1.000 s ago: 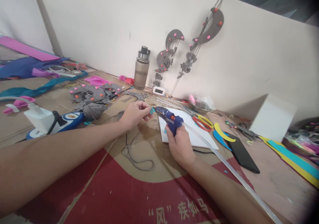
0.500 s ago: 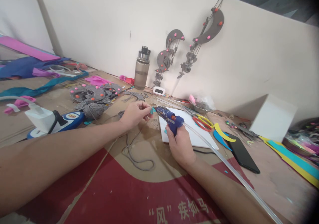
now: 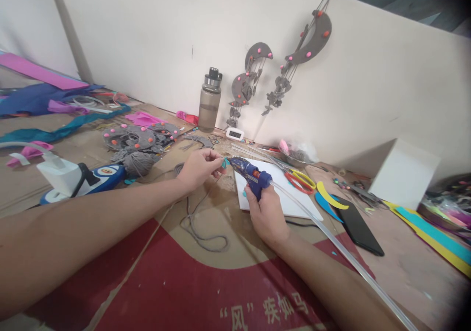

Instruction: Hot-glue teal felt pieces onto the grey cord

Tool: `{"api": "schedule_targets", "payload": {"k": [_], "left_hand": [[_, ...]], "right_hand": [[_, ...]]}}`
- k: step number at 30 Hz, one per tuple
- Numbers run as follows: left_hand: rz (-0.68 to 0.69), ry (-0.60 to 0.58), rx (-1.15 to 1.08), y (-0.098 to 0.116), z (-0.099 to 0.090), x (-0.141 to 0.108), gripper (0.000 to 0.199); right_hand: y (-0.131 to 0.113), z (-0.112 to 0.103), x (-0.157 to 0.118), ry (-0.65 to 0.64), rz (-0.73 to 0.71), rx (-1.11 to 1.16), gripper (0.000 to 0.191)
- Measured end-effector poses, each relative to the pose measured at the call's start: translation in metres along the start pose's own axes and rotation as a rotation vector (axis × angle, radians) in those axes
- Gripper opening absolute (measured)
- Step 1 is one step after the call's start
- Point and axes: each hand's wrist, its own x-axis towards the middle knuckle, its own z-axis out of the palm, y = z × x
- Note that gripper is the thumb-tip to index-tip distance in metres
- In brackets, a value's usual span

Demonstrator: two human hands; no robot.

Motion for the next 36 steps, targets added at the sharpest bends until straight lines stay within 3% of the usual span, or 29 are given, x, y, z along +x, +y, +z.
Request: {"api": "schedule_targets", "payload": {"k": [36], "left_hand": [[0.006, 0.004, -0.001, 0.0023, 0.0006, -0.0016, 0.017]], "right_hand": [[0.0004, 0.0, -0.0004, 0.008, 0.0, -0.008, 0.034]]}}
